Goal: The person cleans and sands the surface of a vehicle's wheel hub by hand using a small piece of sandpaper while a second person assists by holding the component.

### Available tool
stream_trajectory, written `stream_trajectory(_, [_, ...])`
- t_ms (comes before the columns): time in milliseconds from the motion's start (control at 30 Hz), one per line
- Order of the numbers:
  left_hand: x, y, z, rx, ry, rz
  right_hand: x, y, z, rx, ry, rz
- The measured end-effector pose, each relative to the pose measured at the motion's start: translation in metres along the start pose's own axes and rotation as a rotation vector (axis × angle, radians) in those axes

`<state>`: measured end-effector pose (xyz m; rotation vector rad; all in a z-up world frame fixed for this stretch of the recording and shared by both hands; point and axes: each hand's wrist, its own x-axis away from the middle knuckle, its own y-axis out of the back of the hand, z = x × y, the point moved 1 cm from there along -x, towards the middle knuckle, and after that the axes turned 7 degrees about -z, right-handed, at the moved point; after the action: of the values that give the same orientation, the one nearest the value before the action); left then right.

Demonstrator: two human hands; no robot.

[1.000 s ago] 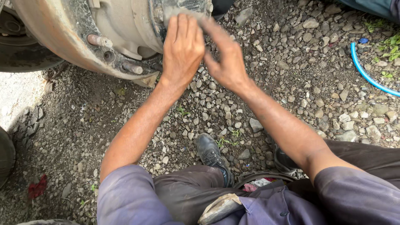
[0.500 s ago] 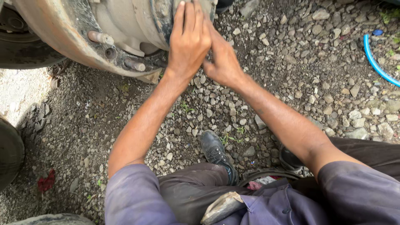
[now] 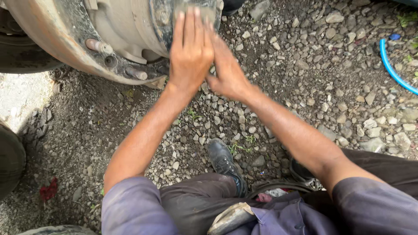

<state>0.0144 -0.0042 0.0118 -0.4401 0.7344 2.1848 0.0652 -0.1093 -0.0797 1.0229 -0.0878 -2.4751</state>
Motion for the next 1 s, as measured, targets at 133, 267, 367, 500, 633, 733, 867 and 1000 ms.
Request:
stream_trajectory(133, [-0.024,-0.020,0.008,0.066,0.072,0.077,-0.023,0.013,-0.015,-0.062,0.034,-0.054])
stream_trajectory(267, [-0.027,-0.018,0.002,-0.001,0.098,0.028,-0.025,0.018,-0.013,-0.084,-0.081,0.008])
stream_trajectory(367, [-0.014,-0.007,-0.006,0.018,0.096,-0.013,-0.006,0.011,-0.001,-0.104,-0.089,0.011])
stream_trajectory(500, [-0.010,-0.004,-0.001,0.108,0.109,0.068,-0.003,0.007,0.005,-0.136,0.003,-0.027])
stream_trajectory(633, [-0.028,-0.013,0.013,0.155,0.114,0.102,-0.028,0.012,-0.004,-0.101,0.017,-0.067])
stream_trajectory(733, [-0.041,-0.019,0.012,0.190,0.161,0.190,-0.037,0.018,-0.009,-0.113,-0.001,-0.084])
stream_trajectory(867, [-0.031,-0.012,0.005,0.064,0.121,0.045,-0.025,0.017,-0.004,-0.108,-0.100,-0.033])
stream_trajectory(1000, [-0.014,-0.015,-0.005,0.047,0.121,-0.030,-0.012,0.012,-0.001,-0.111,0.001,-0.084])
